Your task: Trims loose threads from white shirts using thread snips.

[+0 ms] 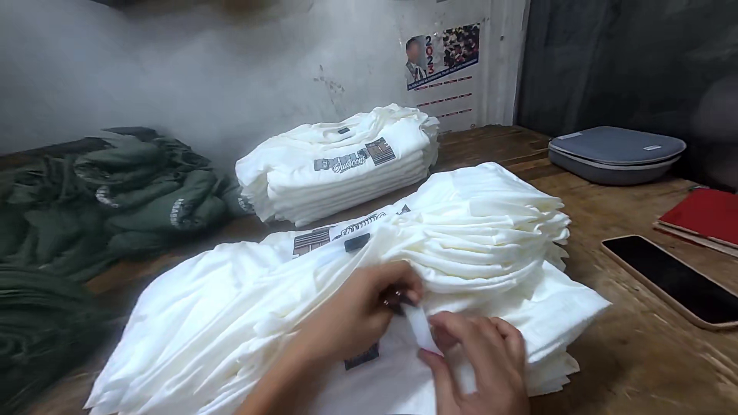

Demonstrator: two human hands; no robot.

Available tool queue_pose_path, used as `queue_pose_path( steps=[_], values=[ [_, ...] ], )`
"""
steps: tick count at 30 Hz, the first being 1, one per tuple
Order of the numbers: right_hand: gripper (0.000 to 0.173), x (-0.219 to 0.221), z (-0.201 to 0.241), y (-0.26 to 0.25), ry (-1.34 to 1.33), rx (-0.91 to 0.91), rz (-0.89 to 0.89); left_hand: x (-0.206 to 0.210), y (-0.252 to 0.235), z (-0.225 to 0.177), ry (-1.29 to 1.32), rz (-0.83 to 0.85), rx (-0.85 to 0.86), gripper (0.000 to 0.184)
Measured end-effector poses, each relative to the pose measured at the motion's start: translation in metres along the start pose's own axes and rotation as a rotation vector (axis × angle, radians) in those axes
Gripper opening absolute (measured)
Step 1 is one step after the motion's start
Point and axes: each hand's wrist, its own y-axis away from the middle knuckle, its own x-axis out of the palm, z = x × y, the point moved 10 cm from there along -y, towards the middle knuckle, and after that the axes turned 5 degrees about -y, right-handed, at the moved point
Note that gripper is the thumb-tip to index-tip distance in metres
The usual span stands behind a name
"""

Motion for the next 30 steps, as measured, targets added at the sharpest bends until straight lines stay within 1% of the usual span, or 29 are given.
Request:
queue_pose_path(
  steps=[1,2,4,6,7,8,10,12,14,16,17,18,20,21,26,28,30],
  values=[
    [0.013,-0.004,-0.003,0.004,-0.020,-0.033,-0.021,0.001,-0.001,0.005,-0.010,-0.053,-0.058,0.013],
    [0.008,-0.009,-0.007,0.009,0.031,-0.066,-0.059,0.001,-0.002,0.008,-0.021,-0.106,-0.092,0.014],
    [0.013,-0.021,-0.013,0.020,0.121,-0.111,-0.138,0.000,0.001,0.010,0.010,-0.177,-0.090,0.024],
    [0.018,-0.034,-0.018,0.026,0.079,-0.106,-0.210,-0.006,0.008,0.004,0.023,-0.208,-0.023,0.037],
    [0.020,-0.040,-0.019,0.028,0.039,-0.095,-0.231,-0.009,0.015,-0.003,-0.028,-0.216,0.034,0.037],
    [0.022,-0.045,-0.019,0.028,-0.009,-0.085,-0.238,-0.011,0.022,-0.012,-0.122,-0.240,0.099,0.033],
    [0.024,-0.048,-0.019,0.027,-0.051,-0.068,-0.199,-0.014,0.037,-0.031,-0.342,-0.328,0.177,0.020],
    [0.027,-0.043,-0.015,0.026,-0.022,-0.074,-0.121,-0.016,0.048,-0.041,-0.469,-0.422,0.184,0.015],
    [0.034,-0.036,-0.007,0.024,0.056,-0.060,-0.063,-0.019,0.055,-0.040,-0.482,-0.482,0.125,0.018],
    [0.049,-0.024,0.000,0.019,0.213,0.009,-0.024,-0.019,0.059,-0.034,-0.442,-0.510,0.056,0.022],
    [0.053,-0.015,0.000,0.014,0.298,0.045,0.005,-0.018,0.060,-0.031,-0.429,-0.519,0.033,0.024],
    [0.047,-0.008,-0.001,0.011,0.359,0.068,0.024,-0.016,0.060,-0.029,-0.424,-0.523,0.017,0.025],
    [0.021,-0.003,-0.003,0.008,0.352,0.057,0.028,-0.013,0.061,-0.026,-0.419,-0.514,0.010,0.025],
    [0.018,-0.006,-0.002,0.008,0.323,0.055,0.026,-0.012,0.062,-0.026,-0.420,-0.501,0.021,0.025],
    [0.021,-0.026,-0.002,0.016,0.261,0.108,0.152,-0.007,0.067,-0.046,-0.460,-0.482,0.173,0.017],
    [0.023,-0.029,-0.003,0.019,0.197,0.128,0.171,0.002,0.065,-0.056,-0.508,-0.482,0.232,0.014],
    [0.025,-0.029,-0.004,0.020,0.154,0.129,0.163,0.012,0.061,-0.062,-0.564,-0.466,0.283,0.015]
  ],
)
